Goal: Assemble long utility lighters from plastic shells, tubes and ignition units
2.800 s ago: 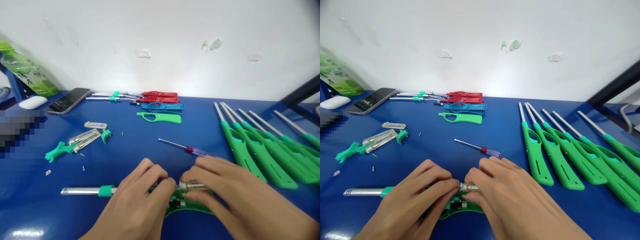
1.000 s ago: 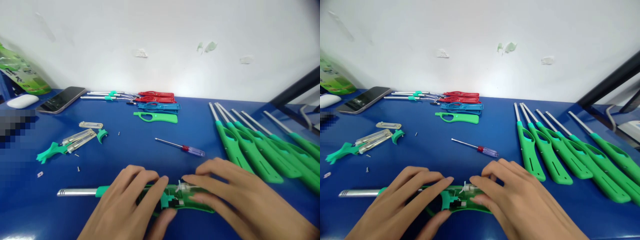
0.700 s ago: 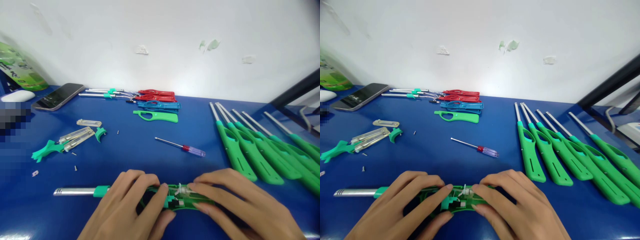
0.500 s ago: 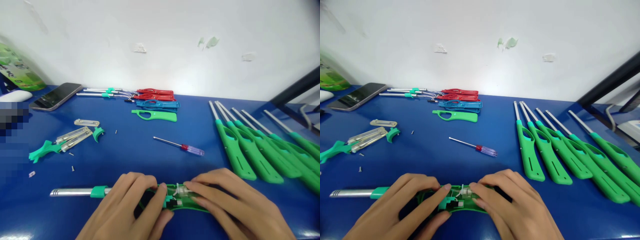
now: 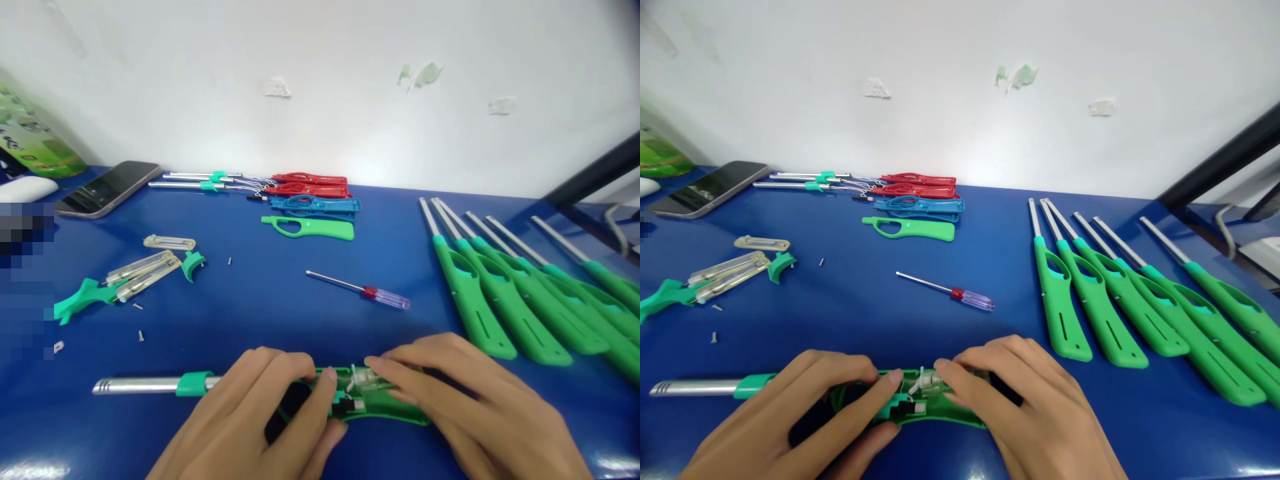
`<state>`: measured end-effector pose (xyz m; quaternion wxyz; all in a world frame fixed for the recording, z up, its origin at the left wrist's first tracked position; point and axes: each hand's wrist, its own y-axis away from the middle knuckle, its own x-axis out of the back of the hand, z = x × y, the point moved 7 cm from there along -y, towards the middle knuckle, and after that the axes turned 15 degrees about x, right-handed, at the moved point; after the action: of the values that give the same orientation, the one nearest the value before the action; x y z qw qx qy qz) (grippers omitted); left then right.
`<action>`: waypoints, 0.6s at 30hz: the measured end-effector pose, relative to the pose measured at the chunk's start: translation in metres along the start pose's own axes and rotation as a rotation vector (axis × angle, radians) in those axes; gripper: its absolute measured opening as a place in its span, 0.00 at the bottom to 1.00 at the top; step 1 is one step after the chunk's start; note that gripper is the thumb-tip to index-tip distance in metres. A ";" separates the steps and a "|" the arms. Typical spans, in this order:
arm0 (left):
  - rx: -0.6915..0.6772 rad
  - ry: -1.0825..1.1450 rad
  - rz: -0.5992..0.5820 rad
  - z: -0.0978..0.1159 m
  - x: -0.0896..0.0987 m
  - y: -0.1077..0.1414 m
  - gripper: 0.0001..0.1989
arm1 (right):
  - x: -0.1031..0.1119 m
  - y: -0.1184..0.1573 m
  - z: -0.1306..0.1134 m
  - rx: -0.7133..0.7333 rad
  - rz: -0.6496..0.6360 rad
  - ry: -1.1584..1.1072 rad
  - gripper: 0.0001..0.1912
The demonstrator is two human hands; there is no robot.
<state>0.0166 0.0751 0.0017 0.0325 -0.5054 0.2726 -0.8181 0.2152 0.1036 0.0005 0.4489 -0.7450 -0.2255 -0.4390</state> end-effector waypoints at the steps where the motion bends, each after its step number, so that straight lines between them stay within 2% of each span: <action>1: -0.021 -0.006 0.027 0.001 0.001 -0.001 0.12 | 0.000 0.000 0.000 -0.001 0.002 0.001 0.16; 5: -0.085 -0.052 0.101 0.005 0.003 -0.001 0.13 | 0.001 -0.001 -0.002 0.012 0.009 0.002 0.16; 13: -0.126 -0.053 0.097 0.006 0.000 0.000 0.13 | -0.003 -0.006 -0.004 0.022 -0.077 0.048 0.17; 18: -0.099 -0.041 0.058 0.002 -0.003 0.003 0.16 | -0.004 -0.003 -0.002 -0.006 -0.040 -0.024 0.16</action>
<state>0.0193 0.0728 -0.0016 0.0368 -0.5147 0.3268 -0.7918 0.2099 0.1036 -0.0014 0.4351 -0.7469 -0.2445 -0.4394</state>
